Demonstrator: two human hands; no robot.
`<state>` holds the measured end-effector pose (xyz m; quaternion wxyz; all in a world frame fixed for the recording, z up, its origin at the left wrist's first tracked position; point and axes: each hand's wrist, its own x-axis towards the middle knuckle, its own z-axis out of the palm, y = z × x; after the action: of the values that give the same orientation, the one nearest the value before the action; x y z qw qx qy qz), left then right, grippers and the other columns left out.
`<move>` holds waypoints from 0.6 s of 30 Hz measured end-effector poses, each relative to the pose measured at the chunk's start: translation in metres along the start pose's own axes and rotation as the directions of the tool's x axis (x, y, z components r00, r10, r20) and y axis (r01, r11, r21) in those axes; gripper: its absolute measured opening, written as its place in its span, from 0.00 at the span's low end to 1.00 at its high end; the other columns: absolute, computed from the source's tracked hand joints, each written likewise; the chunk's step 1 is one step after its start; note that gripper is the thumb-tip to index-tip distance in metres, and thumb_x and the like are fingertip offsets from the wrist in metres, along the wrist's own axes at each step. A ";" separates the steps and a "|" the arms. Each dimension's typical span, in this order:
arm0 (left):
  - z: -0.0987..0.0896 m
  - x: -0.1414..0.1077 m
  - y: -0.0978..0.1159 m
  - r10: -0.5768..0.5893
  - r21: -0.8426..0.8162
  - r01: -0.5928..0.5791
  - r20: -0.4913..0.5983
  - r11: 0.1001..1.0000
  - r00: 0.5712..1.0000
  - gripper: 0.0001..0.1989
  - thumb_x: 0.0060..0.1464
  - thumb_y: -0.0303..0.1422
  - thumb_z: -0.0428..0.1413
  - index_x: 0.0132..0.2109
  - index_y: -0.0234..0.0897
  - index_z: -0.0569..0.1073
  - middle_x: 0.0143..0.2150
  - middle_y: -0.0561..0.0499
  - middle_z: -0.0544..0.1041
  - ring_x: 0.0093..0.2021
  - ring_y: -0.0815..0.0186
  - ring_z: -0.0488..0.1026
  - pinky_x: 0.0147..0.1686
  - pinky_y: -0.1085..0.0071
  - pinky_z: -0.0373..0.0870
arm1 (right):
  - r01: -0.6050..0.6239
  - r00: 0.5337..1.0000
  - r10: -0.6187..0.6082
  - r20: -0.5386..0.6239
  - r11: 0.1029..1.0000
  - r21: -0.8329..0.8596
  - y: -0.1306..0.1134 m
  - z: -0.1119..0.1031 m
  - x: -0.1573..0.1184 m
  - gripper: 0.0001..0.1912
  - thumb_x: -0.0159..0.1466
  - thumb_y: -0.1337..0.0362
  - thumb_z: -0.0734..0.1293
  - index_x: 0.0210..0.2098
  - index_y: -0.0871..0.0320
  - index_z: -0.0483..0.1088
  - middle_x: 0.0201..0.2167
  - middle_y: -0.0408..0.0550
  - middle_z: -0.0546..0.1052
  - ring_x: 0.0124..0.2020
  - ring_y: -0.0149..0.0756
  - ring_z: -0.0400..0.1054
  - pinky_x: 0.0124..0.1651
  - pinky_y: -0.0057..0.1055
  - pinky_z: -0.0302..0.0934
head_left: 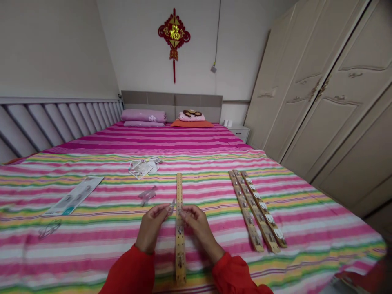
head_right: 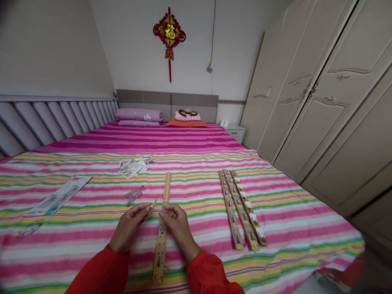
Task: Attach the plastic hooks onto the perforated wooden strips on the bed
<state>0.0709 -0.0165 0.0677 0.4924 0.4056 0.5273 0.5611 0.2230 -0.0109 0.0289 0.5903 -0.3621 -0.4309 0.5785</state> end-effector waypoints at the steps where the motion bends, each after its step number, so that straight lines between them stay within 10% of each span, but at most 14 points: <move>1: 0.004 -0.003 0.001 0.031 0.033 -0.031 0.018 0.999 0.999 0.20 0.37 0.41 0.64 0.37 0.33 0.77 0.33 0.47 0.80 0.35 0.63 0.76 0.37 0.70 0.73 | 0.017 1.000 -0.017 0.003 1.000 0.012 -0.003 0.004 -0.001 0.18 0.46 0.56 0.76 0.32 0.58 0.72 0.24 0.41 0.73 0.24 0.28 0.65 0.29 0.26 0.60; 18: 0.010 0.003 0.008 0.073 0.140 -0.097 0.169 0.985 0.983 0.20 0.36 0.41 0.63 0.37 0.33 0.77 0.32 0.48 0.80 0.35 0.62 0.76 0.37 0.67 0.73 | -0.055 0.998 0.056 0.038 0.998 -0.008 0.002 -0.002 0.006 0.14 0.45 0.63 0.74 0.31 0.58 0.72 0.21 0.38 0.72 0.18 0.26 0.63 0.22 0.25 0.59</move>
<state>0.0789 -0.0110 0.0768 0.4782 0.5077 0.5074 0.5061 0.2235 -0.0042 0.0265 0.5644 -0.3649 -0.4341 0.5999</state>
